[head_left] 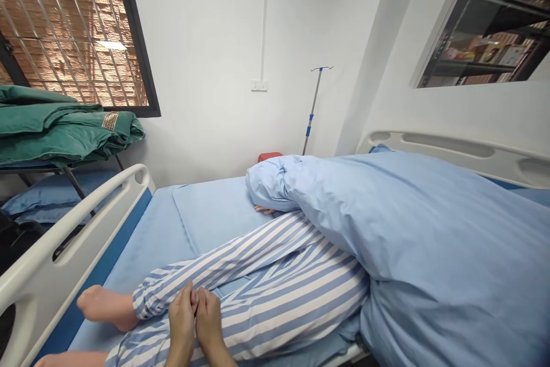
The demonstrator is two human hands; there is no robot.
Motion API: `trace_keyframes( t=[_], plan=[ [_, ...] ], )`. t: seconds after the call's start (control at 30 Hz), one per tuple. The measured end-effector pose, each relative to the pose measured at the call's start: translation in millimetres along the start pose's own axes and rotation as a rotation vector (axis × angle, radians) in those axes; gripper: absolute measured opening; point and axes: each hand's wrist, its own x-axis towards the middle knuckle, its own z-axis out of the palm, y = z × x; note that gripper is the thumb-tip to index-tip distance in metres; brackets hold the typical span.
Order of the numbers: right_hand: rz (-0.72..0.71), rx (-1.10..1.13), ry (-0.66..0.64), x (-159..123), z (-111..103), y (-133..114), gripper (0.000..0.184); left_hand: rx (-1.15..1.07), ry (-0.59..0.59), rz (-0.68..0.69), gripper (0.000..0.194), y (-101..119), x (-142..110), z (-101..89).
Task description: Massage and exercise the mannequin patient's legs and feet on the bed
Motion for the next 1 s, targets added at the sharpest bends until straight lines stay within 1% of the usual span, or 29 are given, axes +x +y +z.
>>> trace_keyframes(
  t=[0.03, 0.1, 0.17, 0.2, 0.27, 0.33, 0.4, 0.5, 0.57, 0.67, 0.8, 0.9, 1.0],
  plan=[
    [0.004, 0.010, 0.007, 0, 0, 0, 0.043, 0.036, -0.013, -0.006, 0.037, -6, 0, -0.1],
    [0.005, 0.041, 0.007, -1, 0, 1, 0.041, 0.155, -0.088, 0.004, 0.034, -20, -1, -1.5],
    [-0.001, 0.078, -0.012, -1, 0, 2, 0.039, 0.285, -0.145, 0.070, 0.034, -33, -1, -2.9],
    [0.000, 0.090, -0.019, -1, 1, 3, 0.039, 0.325, -0.154, 0.100, 0.034, -38, -1, -3.3],
    [0.015, 0.085, -0.021, 1, 0, 2, 0.038, 0.365, -0.123, 0.142, 0.037, -43, -2, -3.3],
    [0.025, 0.023, -0.022, 3, -3, -3, 0.038, 0.377, -0.095, 0.163, 0.038, -42, -3, -2.6],
    [-0.011, -0.088, -0.055, 6, -11, -14, 0.039, 0.371, -0.097, 0.177, 0.039, -37, -6, -1.9],
    [-0.154, -0.247, -0.119, 9, -26, -33, 0.039, 0.372, -0.138, 0.185, 0.037, -30, -9, -0.8],
    [-0.217, -0.287, -0.133, 8, -34, -39, 0.041, 0.394, -0.145, 0.187, 0.036, -26, -11, 0.0],
    [-0.204, -0.322, -0.128, 2, -39, -30, 0.042, 0.431, -0.111, 0.187, 0.038, -24, -12, 1.1],
    [-0.167, -0.371, -0.094, -8, -35, -9, 0.042, 0.439, -0.107, 0.191, 0.040, -28, -11, 1.7],
    [-0.149, -0.321, -0.081, -7, -33, -4, 0.043, 0.415, -0.118, 0.178, 0.041, -32, -9, 3.2],
    [-0.115, -0.241, -0.065, -2, -33, -4, 0.043, 0.322, -0.136, 0.120, 0.041, -27, -8, 7.5]
  ],
)
